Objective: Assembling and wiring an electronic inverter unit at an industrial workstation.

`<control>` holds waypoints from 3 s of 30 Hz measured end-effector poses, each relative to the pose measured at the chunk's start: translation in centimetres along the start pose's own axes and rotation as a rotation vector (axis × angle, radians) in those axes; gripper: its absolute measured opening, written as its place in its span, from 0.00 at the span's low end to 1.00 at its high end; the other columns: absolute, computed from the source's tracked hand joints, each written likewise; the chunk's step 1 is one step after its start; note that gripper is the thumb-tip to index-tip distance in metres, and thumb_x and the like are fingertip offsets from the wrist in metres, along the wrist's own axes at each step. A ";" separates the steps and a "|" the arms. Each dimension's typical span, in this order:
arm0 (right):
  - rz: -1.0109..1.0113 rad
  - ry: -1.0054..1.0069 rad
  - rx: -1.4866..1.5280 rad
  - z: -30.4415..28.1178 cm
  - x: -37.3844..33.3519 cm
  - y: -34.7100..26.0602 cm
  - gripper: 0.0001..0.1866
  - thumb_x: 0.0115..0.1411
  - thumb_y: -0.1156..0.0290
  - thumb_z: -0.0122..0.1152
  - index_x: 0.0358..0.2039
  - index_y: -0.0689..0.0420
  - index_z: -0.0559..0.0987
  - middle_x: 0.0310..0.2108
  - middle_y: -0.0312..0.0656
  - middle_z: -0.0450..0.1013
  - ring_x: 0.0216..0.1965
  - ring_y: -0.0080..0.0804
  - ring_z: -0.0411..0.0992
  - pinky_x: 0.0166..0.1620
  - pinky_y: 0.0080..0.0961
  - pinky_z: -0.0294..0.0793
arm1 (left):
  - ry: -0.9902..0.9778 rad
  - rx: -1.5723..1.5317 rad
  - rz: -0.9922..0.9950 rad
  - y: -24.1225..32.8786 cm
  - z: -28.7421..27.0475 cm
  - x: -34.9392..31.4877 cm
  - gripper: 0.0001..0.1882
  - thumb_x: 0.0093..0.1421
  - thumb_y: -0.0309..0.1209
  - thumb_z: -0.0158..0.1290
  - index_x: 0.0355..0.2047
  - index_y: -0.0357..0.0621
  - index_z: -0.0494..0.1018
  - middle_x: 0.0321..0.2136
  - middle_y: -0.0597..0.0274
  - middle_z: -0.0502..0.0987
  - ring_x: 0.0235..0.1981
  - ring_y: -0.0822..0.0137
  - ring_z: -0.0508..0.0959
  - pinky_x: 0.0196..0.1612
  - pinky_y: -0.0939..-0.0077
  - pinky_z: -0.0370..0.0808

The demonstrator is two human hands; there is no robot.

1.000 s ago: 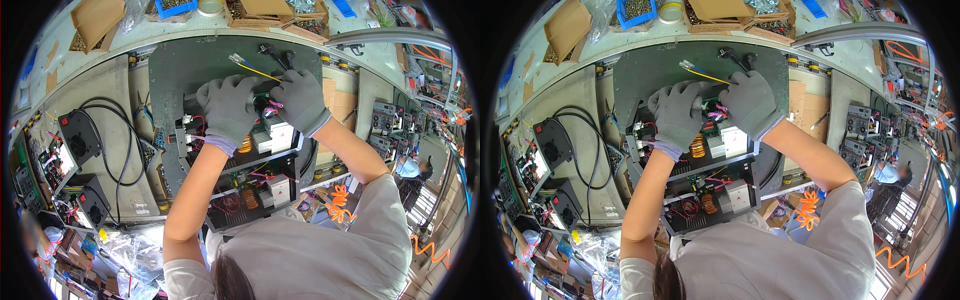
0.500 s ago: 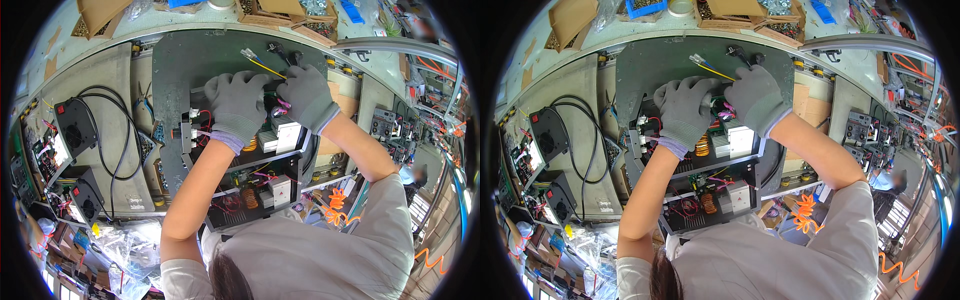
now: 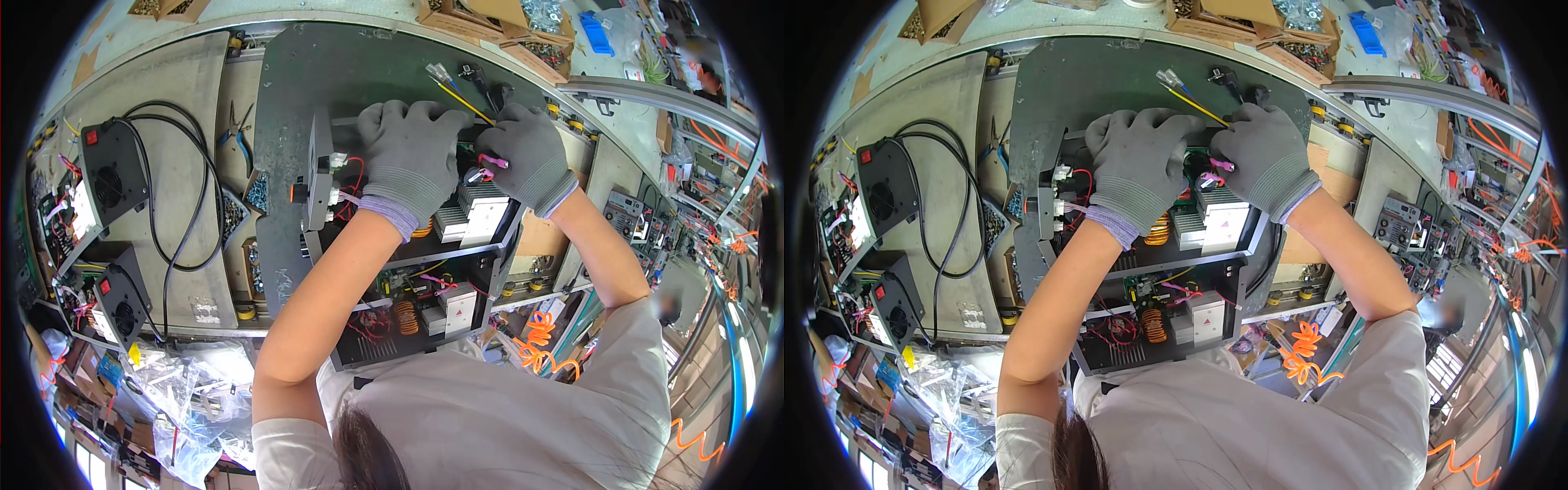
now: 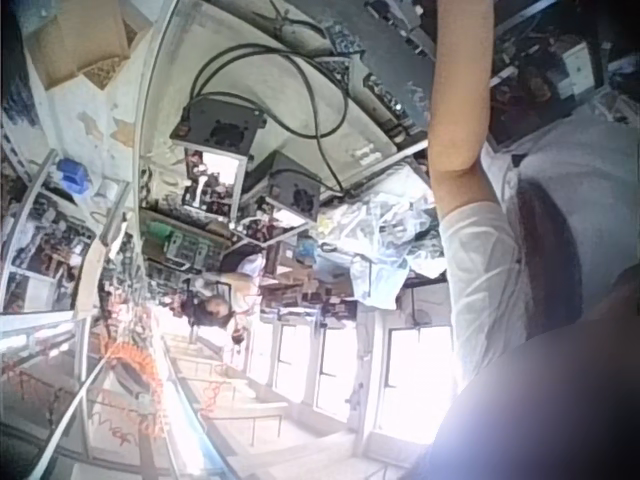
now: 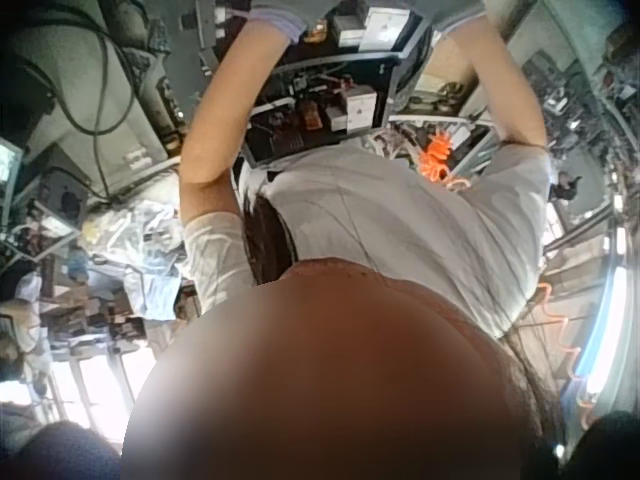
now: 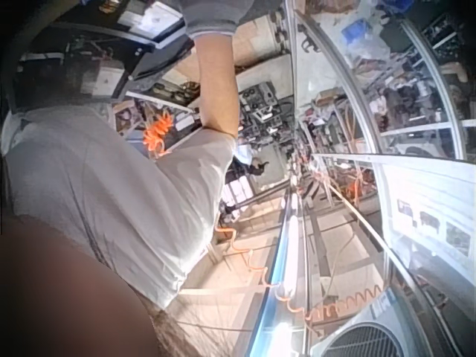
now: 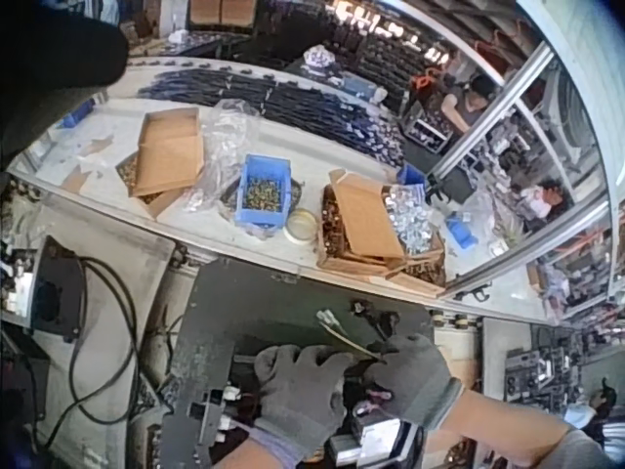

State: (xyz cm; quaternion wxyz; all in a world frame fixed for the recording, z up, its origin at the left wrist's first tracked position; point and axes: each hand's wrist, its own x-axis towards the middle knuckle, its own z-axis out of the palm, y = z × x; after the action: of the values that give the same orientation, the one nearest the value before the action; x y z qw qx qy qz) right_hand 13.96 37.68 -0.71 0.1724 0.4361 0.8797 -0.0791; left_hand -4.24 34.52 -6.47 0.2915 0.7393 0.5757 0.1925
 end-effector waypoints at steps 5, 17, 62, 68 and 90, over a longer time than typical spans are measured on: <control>0.031 0.062 -0.031 0.6 -0.3 0.0 0.07 0.46 0.64 0.68 0.27 0.47 0.82 0.27 0.35 0.77 0.42 0.34 0.73 0.43 0.36 0.70 | -0.034 0.010 -0.010 0.1 -0.1 0.0 0.28 0.50 0.29 0.59 0.52 0.66 0.74 0.51 0.61 0.75 0.51 0.53 0.71 0.57 0.56 0.66; 0.057 0.067 -0.034 0.8 0.0 -0.1 0.06 0.47 0.62 0.68 0.27 0.46 0.83 0.27 0.35 0.78 0.41 0.34 0.73 0.43 0.35 0.69 | -0.023 0.020 -0.016 0.1 0.0 0.1 0.24 0.52 0.30 0.57 0.51 0.66 0.75 0.48 0.61 0.76 0.49 0.53 0.71 0.57 0.54 0.62; 0.541 0.323 0.350 2.7 3.5 2.2 0.12 0.58 0.56 0.60 0.40 0.47 0.82 0.40 0.40 0.78 0.48 0.41 0.75 0.49 0.40 0.70 | 0.171 -0.880 -0.294 -1.8 3.2 9.3 0.13 0.61 0.28 0.58 0.43 0.33 0.75 0.35 0.58 0.81 0.33 0.70 0.78 0.40 0.75 0.75; 0.531 0.277 0.255 2.5 3.5 1.8 0.12 0.61 0.59 0.55 0.41 0.44 0.82 0.41 0.37 0.78 0.48 0.35 0.74 0.50 0.38 0.67 | -0.021 -0.857 -0.065 -0.7 2.2 8.9 0.12 0.64 0.22 0.51 0.47 0.34 0.75 0.35 0.59 0.80 0.33 0.71 0.80 0.39 0.76 0.78; 0.802 0.908 0.508 3.9 -2.2 0.8 0.10 0.59 0.61 0.59 0.39 0.47 0.82 0.36 0.40 0.78 0.40 0.47 0.73 0.43 0.43 0.69 | -0.031 -0.699 -0.010 -1.0 2.7 9.0 0.16 0.59 0.29 0.59 0.47 0.35 0.76 0.34 0.57 0.82 0.33 0.72 0.80 0.40 0.77 0.76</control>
State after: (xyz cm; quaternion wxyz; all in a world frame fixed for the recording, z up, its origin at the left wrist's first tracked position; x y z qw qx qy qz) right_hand 16.71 35.44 -3.50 -0.3082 0.7474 0.5882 -0.0222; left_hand -0.92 42.74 -9.61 0.5367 0.5950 0.4740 0.3651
